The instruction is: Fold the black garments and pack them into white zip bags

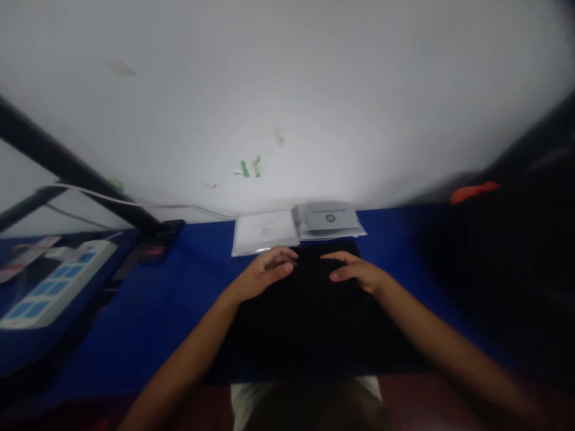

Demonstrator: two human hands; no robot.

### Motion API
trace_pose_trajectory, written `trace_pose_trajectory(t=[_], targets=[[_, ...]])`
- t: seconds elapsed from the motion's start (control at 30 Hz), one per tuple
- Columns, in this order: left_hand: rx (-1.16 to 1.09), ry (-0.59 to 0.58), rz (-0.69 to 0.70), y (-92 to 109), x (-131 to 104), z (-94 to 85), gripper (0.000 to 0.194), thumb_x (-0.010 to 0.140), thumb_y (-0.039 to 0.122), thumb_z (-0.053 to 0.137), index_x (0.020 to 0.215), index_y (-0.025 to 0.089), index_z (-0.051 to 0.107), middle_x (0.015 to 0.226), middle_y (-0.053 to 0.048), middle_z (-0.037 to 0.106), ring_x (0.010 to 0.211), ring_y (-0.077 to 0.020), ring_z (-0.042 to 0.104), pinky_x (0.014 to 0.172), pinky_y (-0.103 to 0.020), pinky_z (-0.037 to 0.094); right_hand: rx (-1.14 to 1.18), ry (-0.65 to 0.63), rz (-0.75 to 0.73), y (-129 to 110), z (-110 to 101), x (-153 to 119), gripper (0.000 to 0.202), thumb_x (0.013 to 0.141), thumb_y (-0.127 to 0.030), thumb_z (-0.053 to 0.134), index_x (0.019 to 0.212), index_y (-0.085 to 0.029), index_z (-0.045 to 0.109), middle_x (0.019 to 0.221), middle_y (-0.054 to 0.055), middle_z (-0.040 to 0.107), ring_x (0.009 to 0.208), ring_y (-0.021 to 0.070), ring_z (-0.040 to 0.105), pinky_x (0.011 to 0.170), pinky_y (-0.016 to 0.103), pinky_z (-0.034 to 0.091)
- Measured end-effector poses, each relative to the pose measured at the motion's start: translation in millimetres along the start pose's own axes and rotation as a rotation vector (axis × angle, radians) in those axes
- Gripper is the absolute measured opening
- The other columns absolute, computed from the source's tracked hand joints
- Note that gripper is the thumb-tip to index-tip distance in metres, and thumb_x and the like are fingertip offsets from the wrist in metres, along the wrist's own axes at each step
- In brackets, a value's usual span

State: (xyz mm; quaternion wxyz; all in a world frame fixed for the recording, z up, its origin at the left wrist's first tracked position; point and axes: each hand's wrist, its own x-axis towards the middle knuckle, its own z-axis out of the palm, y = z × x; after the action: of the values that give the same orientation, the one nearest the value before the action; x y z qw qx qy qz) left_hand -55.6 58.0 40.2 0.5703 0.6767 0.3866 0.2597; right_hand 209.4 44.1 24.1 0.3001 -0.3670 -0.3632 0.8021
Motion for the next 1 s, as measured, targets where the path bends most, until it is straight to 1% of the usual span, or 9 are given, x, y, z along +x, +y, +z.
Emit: trace_pose_trajectory(t=[0.1,0.2,0.33,0.43,0.5,0.6,0.7,0.87,1.0], targets=[[-0.121,-0.140,-0.099,-4,2,15.8,0.039,0.080,0.042,0.070,0.110,0.020,0.058,0.086,-0.001,0.064,0.077,-0.0147,0.060,0.071,-0.026,0.045,-0.053,0.050,0.050,5,-10,-8,0.035,0.065,-0.019,0.080,0.098,-0.021,0.069,0.084,-0.001,0.073,0.068,0.0136,0.070,0.063,0.023,0.057],[0.012,-0.169,-0.137,-12,8,21.0,0.036,0.081,0.043,0.068,0.107,0.020,0.059,0.075,0.002,0.060,0.063,-0.0121,0.055,0.061,-0.023,0.041,-0.075,0.118,0.081,15,-24,-20,0.033,0.071,-0.025,0.079,0.101,-0.023,0.066,0.083,-0.001,0.072,0.067,0.0129,0.069,0.058,0.020,0.057],[0.466,-0.020,0.029,-11,15,35.7,0.029,0.084,0.043,0.063,0.104,0.021,0.062,0.087,-0.004,0.064,0.076,-0.0193,0.059,0.068,-0.030,0.044,-0.126,0.237,0.070,25,-36,-31,0.035,0.074,-0.030,0.079,0.105,-0.024,0.063,0.070,-0.004,0.065,0.048,0.0078,0.058,0.041,0.015,0.048],[0.677,0.091,0.213,1,19,63.0,0.027,0.086,0.043,0.060,0.101,0.020,0.061,0.099,-0.008,0.062,0.096,-0.0254,0.057,0.084,-0.037,0.044,-0.215,0.301,0.053,25,-37,-35,0.036,0.075,-0.032,0.077,0.106,-0.022,0.062,0.057,-0.009,0.053,0.036,0.0031,0.043,0.032,0.011,0.037],[0.721,0.047,0.273,10,20,85.6,0.033,0.086,0.051,0.057,0.095,0.019,0.060,0.095,-0.009,0.062,0.093,-0.0264,0.056,0.084,-0.040,0.044,-0.248,0.311,0.036,24,-34,-36,0.035,0.077,-0.035,0.076,0.106,-0.021,0.062,0.055,-0.010,0.050,0.036,0.0025,0.040,0.031,0.010,0.036],[0.756,-0.028,0.241,16,21,115.7,0.049,0.080,0.066,0.057,0.089,0.019,0.060,0.090,-0.013,0.062,0.089,-0.0305,0.057,0.079,-0.044,0.045,-0.232,0.293,0.015,21,-30,-37,0.034,0.078,-0.040,0.074,0.104,-0.021,0.063,0.059,-0.008,0.052,0.039,0.0032,0.043,0.033,0.011,0.038],[0.763,-0.098,0.172,17,22,129.5,0.036,0.082,0.053,0.060,0.094,0.019,0.059,0.094,-0.014,0.064,0.086,-0.0305,0.060,0.071,-0.041,0.045,-0.171,0.287,0.012,23,-29,-37,0.036,0.079,-0.047,0.073,0.103,-0.022,0.063,0.063,-0.006,0.055,0.045,0.0059,0.050,0.036,0.014,0.043],[0.465,0.032,0.165,23,14,102.9,0.009,0.081,0.028,0.054,0.077,0.020,0.057,0.075,-0.002,0.061,0.067,-0.0171,0.055,0.062,-0.029,0.041,-0.159,0.248,0.000,29,-33,-41,0.047,0.085,-0.061,0.057,0.108,-0.021,0.059,0.082,0.002,0.062,0.061,0.0114,0.060,0.048,0.021,0.050],[0.047,0.268,0.056,14,-15,56.8,0.013,0.077,0.030,0.058,0.074,0.018,0.061,0.071,0.001,0.059,0.068,-0.0154,0.055,0.064,-0.026,0.043,-0.456,0.150,-0.068,33,-31,-47,0.048,0.077,-0.042,0.075,0.116,-0.024,0.055,0.105,0.004,0.060,0.092,0.0164,0.061,0.074,0.027,0.052]])
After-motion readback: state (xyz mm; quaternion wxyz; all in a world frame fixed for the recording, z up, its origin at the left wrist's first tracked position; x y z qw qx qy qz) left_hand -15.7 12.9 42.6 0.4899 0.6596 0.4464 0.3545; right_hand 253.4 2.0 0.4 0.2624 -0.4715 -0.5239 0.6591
